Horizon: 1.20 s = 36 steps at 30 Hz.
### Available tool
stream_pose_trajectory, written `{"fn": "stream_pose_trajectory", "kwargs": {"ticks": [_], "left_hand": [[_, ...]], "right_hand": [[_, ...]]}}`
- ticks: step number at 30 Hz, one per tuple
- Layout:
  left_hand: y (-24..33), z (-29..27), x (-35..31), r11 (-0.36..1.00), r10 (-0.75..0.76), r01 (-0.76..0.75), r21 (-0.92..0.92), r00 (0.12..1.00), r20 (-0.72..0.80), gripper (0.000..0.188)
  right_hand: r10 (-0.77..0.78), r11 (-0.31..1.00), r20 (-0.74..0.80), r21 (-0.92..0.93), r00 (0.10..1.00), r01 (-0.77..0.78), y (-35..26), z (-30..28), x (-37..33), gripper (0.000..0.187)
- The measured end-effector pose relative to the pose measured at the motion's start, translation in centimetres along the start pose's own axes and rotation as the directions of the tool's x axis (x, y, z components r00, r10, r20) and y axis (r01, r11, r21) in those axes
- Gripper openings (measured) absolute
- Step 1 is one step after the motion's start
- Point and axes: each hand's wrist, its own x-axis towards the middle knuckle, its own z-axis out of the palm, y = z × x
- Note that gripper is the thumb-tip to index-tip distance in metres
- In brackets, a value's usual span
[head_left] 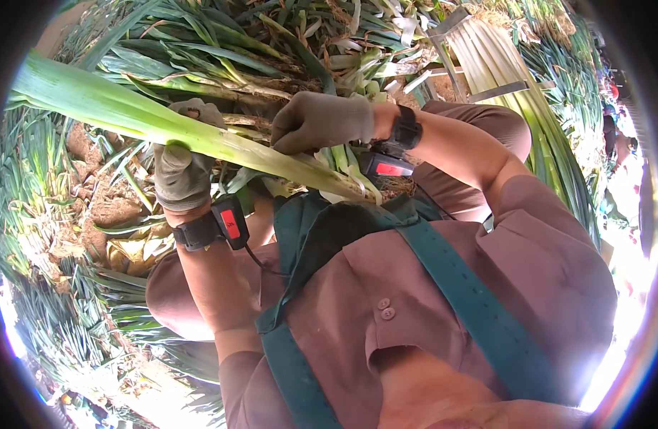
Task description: Cleaning and trimming leeks in an agricultural setting.
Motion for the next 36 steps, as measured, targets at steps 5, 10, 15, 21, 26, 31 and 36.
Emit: {"fn": "stream_pose_trajectory", "kwargs": {"ticks": [5,10,15,21,26,31,36], "left_hand": [[0.4,2.8,0.8,1.000,-0.003,0.003,-0.018,0.999,0.044,0.050],[0.1,2.4,0.2,0.998,0.041,-0.041,0.047,0.999,-0.003,0.043],[0.0,2.7,0.6,0.994,0.035,-0.031,0.109,0.999,-0.032,0.049],[-0.4,1.4,0.3,0.999,0.008,-0.006,0.054,1.000,-0.028,0.060],[0.2,2.2,0.1,0.991,-0.006,0.010,0.134,0.999,-0.032,0.064],[-0.4,2.0,-0.1,0.994,-0.100,0.099,0.047,0.995,0.021,0.080],[-2.0,5.4,0.3,0.979,-0.204,0.204,0.013,0.967,0.153,0.072]], "right_hand": [[0.070,0.391,0.082,-0.919,0.994,0.048,9.5,0.3,0.5,0.034],[0.121,0.956,-0.071,-0.261,0.990,-0.136,3.0,-2.0,-0.8,0.035],[-0.002,0.991,0.057,0.134,0.998,-0.005,-0.7,-0.7,-2.8,0.036],[-0.039,0.972,0.022,0.233,0.999,0.033,-0.2,-0.5,-3.6,0.030],[0.072,0.993,-0.016,0.099,0.997,-0.070,-0.3,-0.1,-3.3,0.026],[0.143,0.990,0.203,-0.016,0.969,-0.142,4.5,0.5,-1.3,0.023],[0.090,0.686,0.115,-0.728,0.989,0.022,11.0,2.1,-2.2,0.024]]}}
